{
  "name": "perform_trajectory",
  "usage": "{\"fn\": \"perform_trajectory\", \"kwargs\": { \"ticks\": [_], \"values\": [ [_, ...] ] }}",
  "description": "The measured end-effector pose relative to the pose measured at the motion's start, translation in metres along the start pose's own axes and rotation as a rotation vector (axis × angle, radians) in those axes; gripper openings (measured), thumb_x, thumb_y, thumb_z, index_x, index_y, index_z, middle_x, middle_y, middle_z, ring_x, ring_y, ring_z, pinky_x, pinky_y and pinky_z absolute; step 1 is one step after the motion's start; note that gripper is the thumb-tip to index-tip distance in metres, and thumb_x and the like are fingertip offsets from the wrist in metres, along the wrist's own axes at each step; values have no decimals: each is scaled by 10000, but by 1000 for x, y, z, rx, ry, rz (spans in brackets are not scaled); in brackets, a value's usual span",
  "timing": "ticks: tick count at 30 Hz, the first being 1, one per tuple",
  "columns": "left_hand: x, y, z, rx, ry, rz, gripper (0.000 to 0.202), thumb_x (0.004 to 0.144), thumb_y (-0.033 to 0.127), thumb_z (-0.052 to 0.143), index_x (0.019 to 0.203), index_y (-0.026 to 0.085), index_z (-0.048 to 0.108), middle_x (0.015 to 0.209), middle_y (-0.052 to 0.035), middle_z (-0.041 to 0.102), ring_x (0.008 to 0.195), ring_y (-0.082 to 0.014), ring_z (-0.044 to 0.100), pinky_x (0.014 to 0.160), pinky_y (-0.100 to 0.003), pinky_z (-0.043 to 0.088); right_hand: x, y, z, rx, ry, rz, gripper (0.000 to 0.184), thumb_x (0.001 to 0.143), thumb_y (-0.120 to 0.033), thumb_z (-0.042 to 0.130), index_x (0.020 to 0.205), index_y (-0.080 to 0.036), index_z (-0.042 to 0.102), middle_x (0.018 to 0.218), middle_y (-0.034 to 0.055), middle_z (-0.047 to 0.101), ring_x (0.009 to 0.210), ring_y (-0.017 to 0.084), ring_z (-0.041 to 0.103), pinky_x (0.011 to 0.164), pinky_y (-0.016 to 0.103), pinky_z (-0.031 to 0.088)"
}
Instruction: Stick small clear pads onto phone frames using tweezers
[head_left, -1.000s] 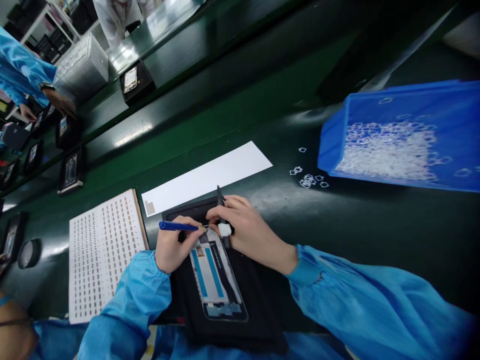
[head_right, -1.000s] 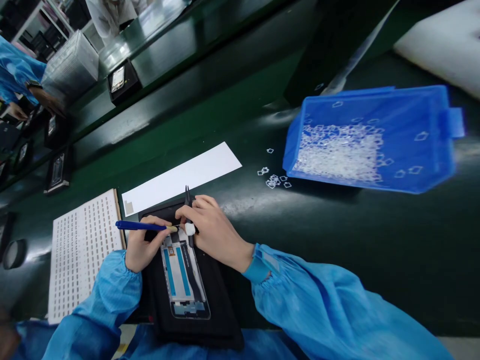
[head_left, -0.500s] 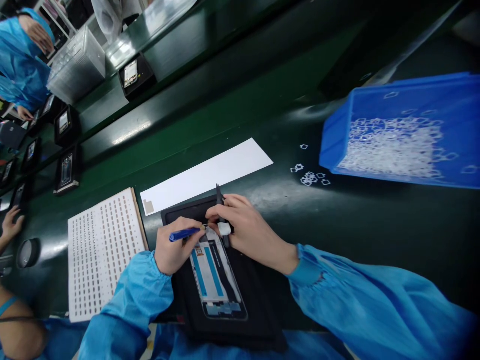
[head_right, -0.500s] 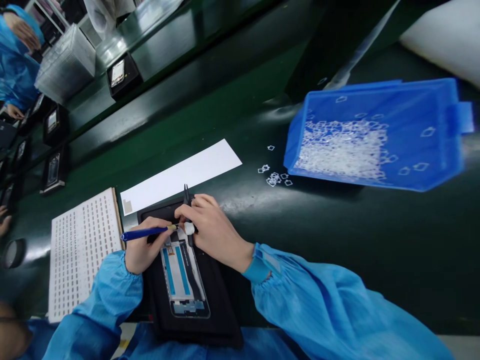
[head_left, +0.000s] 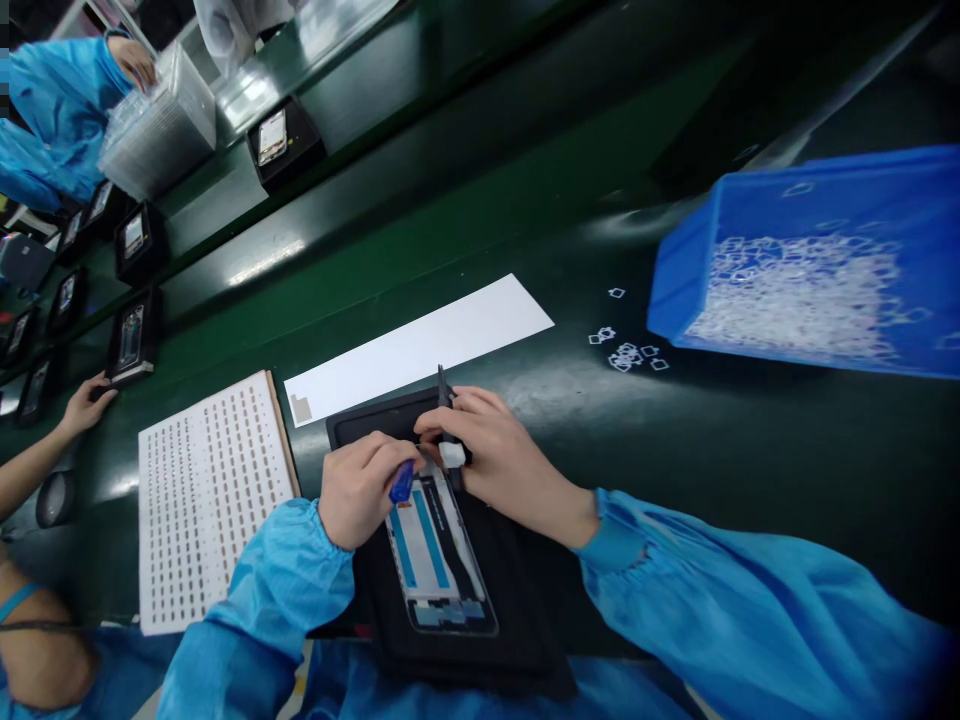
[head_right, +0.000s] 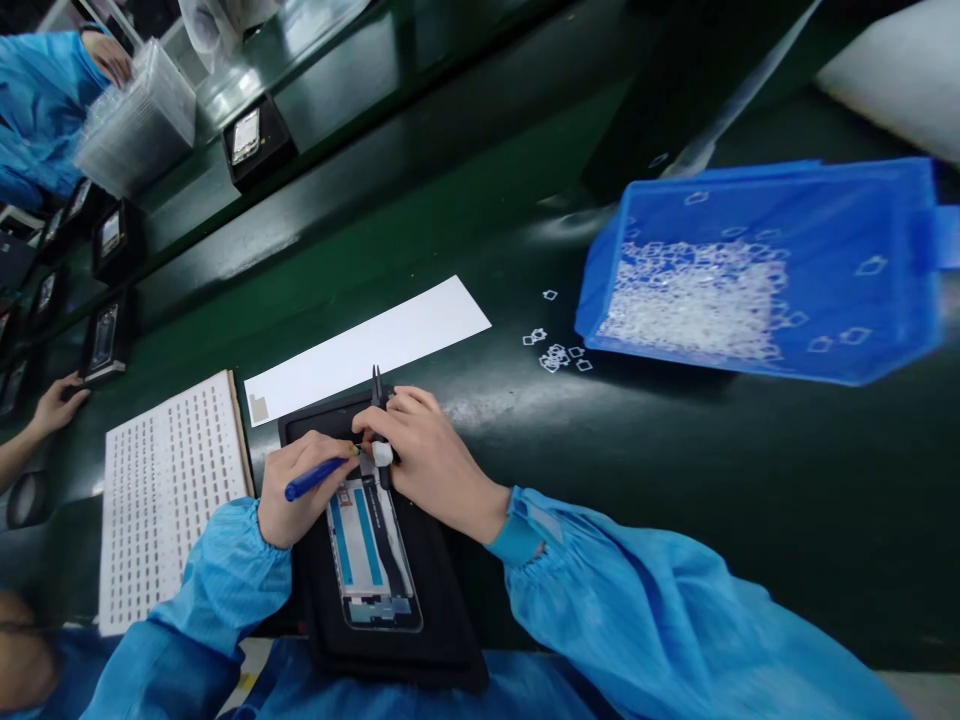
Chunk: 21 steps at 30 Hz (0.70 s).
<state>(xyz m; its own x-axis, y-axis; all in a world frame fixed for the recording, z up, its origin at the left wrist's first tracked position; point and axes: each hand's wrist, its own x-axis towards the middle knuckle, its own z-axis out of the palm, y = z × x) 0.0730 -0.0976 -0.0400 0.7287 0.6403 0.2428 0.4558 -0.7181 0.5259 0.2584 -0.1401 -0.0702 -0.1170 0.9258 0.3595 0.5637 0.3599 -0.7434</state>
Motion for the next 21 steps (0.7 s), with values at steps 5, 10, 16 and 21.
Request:
{"fn": "perform_trajectory", "kwargs": {
  "ticks": [5, 10, 16, 21],
  "values": [
    [-3, -8, 1, -334, 374, -182, 45, 915, 233, 574, 925, 194, 552, 842, -43, 665, 787, -171, 668, 725, -304, 549, 1, 0, 1, -1, -10, 21, 351, 739, 39, 445, 932, -248, 507, 767, -8, 640, 760, 219, 578, 946, 498, 403],
    [-6, -11, -18, -165, 256, -78, 187, 918, 142, 432, 871, 199, 605, 776, -26, 557, 739, -152, 580, 664, -278, 480, 2, 1, 1, 37, -31, 35, 323, 756, 29, 459, 919, -247, 495, 762, -18, 638, 753, 213, 577, 956, 510, 396],
    [-10, -7, -21, 402, -46, 139, 279, 895, 145, 473, 1051, 230, 688, 695, -9, 490, 575, -140, 455, 509, -272, 337, 1, 3, 1, 41, -34, 32, 361, 748, 59, 443, 938, -245, 480, 760, -25, 620, 756, 209, 557, 952, 509, 395],
    [-10, -8, -14, 495, -113, 160, 255, 926, 182, 476, 1042, 251, 692, 687, -3, 481, 554, -154, 439, 492, -299, 310, -2, 3, 3, 48, -39, 27, 392, 753, 79, 444, 962, -252, 469, 765, -31, 610, 761, 207, 550, 965, 529, 382]
  ]
}}
